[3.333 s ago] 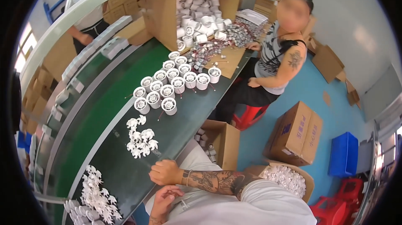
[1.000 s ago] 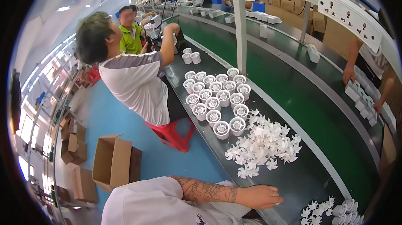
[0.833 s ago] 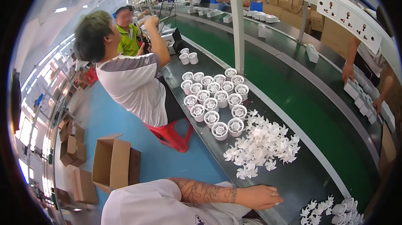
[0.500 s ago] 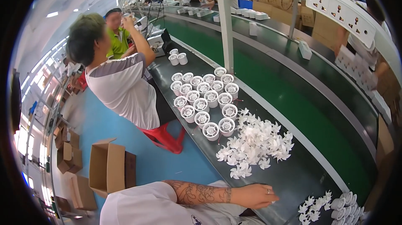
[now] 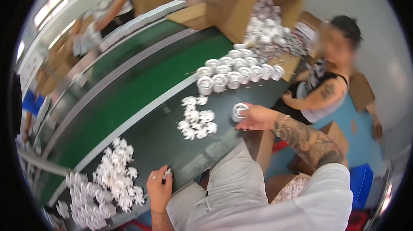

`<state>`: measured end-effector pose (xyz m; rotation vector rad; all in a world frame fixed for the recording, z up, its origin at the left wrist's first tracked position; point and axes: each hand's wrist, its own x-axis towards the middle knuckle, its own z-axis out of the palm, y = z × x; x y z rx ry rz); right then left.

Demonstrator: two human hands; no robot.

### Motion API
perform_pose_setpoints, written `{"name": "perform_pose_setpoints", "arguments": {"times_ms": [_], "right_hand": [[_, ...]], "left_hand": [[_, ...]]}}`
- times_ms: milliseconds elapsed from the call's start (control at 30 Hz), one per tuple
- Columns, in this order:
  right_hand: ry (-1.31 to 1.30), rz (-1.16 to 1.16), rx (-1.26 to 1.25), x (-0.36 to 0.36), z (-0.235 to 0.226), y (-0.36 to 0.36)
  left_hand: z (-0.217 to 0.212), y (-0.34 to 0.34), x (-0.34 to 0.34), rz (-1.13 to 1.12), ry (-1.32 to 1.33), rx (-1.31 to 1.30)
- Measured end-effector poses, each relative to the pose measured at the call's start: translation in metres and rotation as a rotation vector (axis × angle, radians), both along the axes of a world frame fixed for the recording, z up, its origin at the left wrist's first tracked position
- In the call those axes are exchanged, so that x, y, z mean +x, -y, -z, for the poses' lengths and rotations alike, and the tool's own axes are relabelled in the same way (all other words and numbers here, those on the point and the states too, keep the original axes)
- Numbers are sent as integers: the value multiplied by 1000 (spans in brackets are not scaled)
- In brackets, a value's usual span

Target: The person assembles small electronic components by hand, inserting wires and flower-shaped parts into plastic housings.

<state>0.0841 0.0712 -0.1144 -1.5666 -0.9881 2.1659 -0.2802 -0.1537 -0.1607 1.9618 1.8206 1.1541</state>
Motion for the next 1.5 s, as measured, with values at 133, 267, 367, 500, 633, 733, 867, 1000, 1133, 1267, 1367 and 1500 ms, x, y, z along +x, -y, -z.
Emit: {"name": "perform_pose_setpoints", "arguments": {"times_ms": [133, 267, 367, 500, 633, 733, 867, 1000, 1133, 1267, 1367, 1500], "right_hand": [[-183, 95, 139, -4, 26, 27], [-457, 229, 248, -3, 43, 67], [-708, 281, 290, -11, 58, 101], [-970, 268, 141, -39, 70, 150], [-1334, 136, -271, -78, 70, 198], [-1126, 152, -362, -96, 51, 216], [-1306, 142, -771, -84, 60, 219], [-1568, 224, -816, -90, 79, 219], [-1726, -386, -951, -117, 91, 191], [-2073, -514, -1102, -140, 111, 201], [-2106, -374, -1163, -130, 99, 225], [-971, 357, -77, -79, 108, 263]], "left_hand": [[-4, 9, 7, -148, 63, -155], [-2, 12, 9, -160, 75, -154], [-6, 10, 13, -185, 324, -164], [-11, 3, 23, -117, 909, -359], [-31, -3, 62, 64, 1153, -398], [-34, -1, 68, 212, 1237, -466], [-37, 8, 64, 261, 1162, -399], [-49, 13, 63, 393, 898, -352], [-44, 18, 58, 402, 828, -306], [-40, 19, 58, 513, 679, -170], [-37, 22, 61, 519, 643, -141], [-37, 25, 65, 530, 736, -175]]}}
